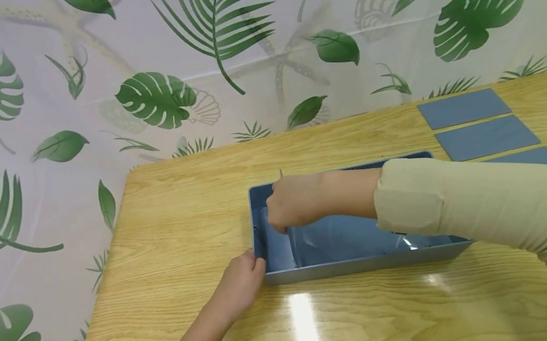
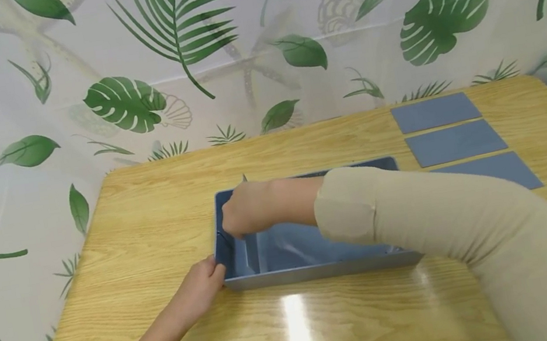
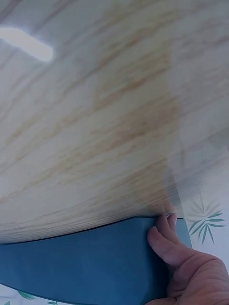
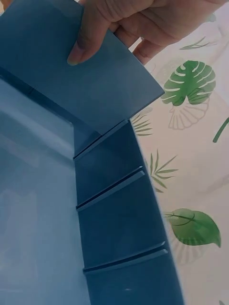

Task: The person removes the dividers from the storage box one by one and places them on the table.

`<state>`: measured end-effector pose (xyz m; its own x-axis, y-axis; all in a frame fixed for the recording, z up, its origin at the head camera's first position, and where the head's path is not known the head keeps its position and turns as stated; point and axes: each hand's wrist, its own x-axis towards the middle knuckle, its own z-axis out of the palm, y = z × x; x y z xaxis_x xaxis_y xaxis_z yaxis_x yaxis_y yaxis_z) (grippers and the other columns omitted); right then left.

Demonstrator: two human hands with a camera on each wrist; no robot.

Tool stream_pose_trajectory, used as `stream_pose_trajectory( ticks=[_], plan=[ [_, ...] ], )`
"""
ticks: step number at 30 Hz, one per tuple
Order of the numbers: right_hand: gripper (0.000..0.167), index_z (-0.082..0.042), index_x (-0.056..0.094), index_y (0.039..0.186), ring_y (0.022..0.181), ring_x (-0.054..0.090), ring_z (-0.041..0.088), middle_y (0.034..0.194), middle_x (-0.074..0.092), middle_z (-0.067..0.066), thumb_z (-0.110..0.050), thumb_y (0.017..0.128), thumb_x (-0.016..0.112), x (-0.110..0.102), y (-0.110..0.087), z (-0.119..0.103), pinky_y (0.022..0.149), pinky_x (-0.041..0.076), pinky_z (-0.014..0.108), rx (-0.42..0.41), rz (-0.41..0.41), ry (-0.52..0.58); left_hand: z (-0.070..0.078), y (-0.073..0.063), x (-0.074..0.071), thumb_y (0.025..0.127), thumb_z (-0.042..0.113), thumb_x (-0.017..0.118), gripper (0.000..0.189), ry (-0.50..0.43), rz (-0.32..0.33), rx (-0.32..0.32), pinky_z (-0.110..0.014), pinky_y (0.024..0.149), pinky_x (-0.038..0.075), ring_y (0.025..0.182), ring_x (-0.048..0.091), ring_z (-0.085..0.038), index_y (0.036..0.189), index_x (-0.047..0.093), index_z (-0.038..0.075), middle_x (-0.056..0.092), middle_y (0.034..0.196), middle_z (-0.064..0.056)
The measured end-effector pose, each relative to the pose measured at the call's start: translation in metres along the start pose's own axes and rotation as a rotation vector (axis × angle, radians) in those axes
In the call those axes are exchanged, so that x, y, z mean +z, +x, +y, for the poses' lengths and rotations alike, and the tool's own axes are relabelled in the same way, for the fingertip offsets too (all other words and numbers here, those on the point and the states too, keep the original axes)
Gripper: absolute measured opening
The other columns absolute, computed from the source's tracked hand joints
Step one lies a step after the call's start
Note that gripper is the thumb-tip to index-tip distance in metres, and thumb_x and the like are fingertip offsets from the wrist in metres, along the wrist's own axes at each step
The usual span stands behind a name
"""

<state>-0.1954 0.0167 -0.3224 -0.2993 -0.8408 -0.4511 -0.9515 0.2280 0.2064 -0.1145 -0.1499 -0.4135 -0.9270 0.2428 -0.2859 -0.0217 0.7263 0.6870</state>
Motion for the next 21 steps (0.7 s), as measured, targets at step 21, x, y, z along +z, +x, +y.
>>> stream_pose_trajectory(
  ticks=[21],
  plan=[
    [0.026,-0.025,0.073,0.107,0.091,0.065,0.012,0.107,0.070,-0.006,-0.010,0.090,0.061,-0.023,-0.014,0.005,0.085,0.049,0.031,0.005,0.013,-0.027,0.000,0.000,0.001,0.094,0.012,0.034,0.026,-0.019,0.003,-0.016,-0.026,0.045,0.030,0.047,0.031,-0.013,0.069,0.041,0.009,0.037,0.058,-0.002]
  ],
)
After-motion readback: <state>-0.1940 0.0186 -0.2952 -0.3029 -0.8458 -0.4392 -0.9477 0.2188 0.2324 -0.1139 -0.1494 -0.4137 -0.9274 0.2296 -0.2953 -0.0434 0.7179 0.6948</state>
